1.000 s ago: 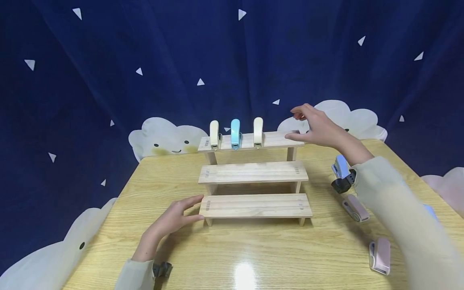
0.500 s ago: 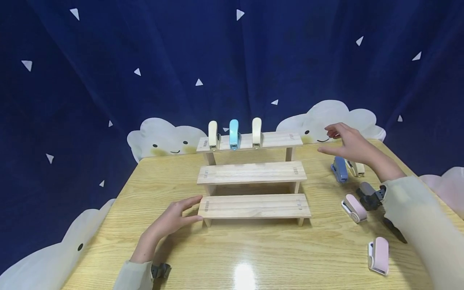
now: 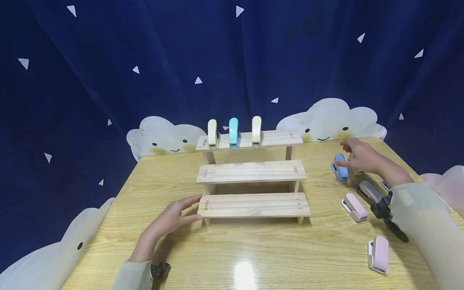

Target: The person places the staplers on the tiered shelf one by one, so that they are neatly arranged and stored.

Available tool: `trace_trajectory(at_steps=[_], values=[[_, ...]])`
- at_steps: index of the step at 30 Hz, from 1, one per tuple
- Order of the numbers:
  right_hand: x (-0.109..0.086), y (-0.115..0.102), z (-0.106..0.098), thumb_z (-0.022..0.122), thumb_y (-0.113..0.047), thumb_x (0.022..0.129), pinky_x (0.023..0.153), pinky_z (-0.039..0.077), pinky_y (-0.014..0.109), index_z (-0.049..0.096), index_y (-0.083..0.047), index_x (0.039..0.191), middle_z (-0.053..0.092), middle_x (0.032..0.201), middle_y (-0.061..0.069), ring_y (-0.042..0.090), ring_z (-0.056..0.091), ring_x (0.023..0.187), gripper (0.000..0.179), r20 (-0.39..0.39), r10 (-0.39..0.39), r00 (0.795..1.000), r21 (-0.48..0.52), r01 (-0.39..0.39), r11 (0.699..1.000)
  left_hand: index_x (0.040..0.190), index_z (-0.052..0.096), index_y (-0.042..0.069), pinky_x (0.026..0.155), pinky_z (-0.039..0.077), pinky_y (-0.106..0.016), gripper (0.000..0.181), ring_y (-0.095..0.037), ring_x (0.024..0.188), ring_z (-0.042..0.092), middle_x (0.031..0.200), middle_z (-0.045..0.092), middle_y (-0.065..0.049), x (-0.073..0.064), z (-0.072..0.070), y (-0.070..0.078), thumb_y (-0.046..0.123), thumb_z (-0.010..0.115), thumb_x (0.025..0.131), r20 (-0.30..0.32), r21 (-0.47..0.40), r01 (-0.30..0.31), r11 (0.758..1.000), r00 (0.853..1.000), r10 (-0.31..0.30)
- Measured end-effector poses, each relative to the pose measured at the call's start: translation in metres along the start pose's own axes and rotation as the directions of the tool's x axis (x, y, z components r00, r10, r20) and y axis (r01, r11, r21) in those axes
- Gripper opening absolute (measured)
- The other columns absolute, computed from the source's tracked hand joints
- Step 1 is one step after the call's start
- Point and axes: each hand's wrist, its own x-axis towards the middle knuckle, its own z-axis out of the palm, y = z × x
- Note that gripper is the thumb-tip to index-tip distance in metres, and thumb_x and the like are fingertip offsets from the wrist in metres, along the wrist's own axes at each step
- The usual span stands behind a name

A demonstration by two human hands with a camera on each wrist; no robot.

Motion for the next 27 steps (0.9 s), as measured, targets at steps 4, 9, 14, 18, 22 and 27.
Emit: trace_trajectory(at_steps=[4,9,14,18,22,27], values=[[-0.001,0.009,0.008,0.083,-0.035,0.076,0.085,0.051,0.057,0.046,0.020,0.125,0.059,0.110,0.033,0.041,0.059,0.099,0.082,0.061,-0.013,0.998,-0.038,0.016,0.999,0.147,0.043,0.006,0.116,0.038,-0.050,0.074,-0.034,0.139,0.045,0.151,0.046,-0.013,0.000,0.000,0.001,0.037,0.072,0.087,0.003,-0.010,0.001,1.000,1.000,-0.001],[-0.002,0.013,0.015,0.084,-0.040,0.075,0.087,0.051,0.058,0.046,0.019,0.126,0.058,0.113,0.033,0.042,0.059,0.102,0.088,0.110,-0.001,0.994,-0.036,0.005,0.999,0.148,0.043,0.007,0.117,0.038,-0.050,0.074,-0.032,0.140,0.045,0.151,0.046,-0.011,0.000,0.000,0.001,0.037,0.072,0.087,0.009,-0.008,0.014,1.000,1.000,-0.014],[-0.003,0.013,0.017,0.086,-0.039,0.072,0.085,0.051,0.055,0.047,0.018,0.126,0.059,0.111,0.029,0.037,0.058,0.099,0.087,0.111,-0.025,0.994,-0.034,0.029,0.999,0.148,0.044,0.008,0.117,0.039,-0.049,0.073,-0.031,0.139,0.046,0.151,0.046,-0.010,0.001,-0.001,0.001,0.037,0.072,0.087,0.003,-0.001,0.019,1.000,1.000,-0.019],[-0.003,0.016,0.018,0.088,-0.031,0.070,0.085,0.051,0.055,0.044,0.018,0.128,0.057,0.113,0.030,0.037,0.058,0.099,0.088,0.122,-0.042,0.992,-0.044,0.048,0.998,0.147,0.044,0.008,0.116,0.039,-0.049,0.073,-0.031,0.139,0.046,0.151,0.046,-0.009,0.001,-0.001,0.001,0.038,0.072,0.087,0.000,0.003,0.017,1.000,1.000,-0.017],[-0.004,0.018,0.019,0.088,-0.028,0.069,0.089,0.050,0.060,0.039,0.018,0.133,0.054,0.120,0.034,0.041,0.057,0.105,0.093,0.151,-0.034,0.988,-0.035,0.039,0.999,0.148,0.044,0.008,0.117,0.039,-0.049,0.073,-0.031,0.140,0.045,0.152,0.046,-0.009,0.001,-0.002,0.002,0.037,0.073,0.087,0.003,0.002,0.022,1.000,1.000,-0.022],[-0.005,0.019,0.021,0.089,-0.028,0.068,0.090,0.050,0.061,0.038,0.019,0.133,0.053,0.121,0.035,0.042,0.056,0.106,0.095,0.151,-0.036,0.988,-0.030,0.041,0.999,0.148,0.043,0.009,0.116,0.039,-0.049,0.073,-0.031,0.140,0.045,0.152,0.046,-0.009,0.001,-0.002,0.002,0.036,0.072,0.087,0.011,0.001,0.027,1.000,1.000,-0.027]])
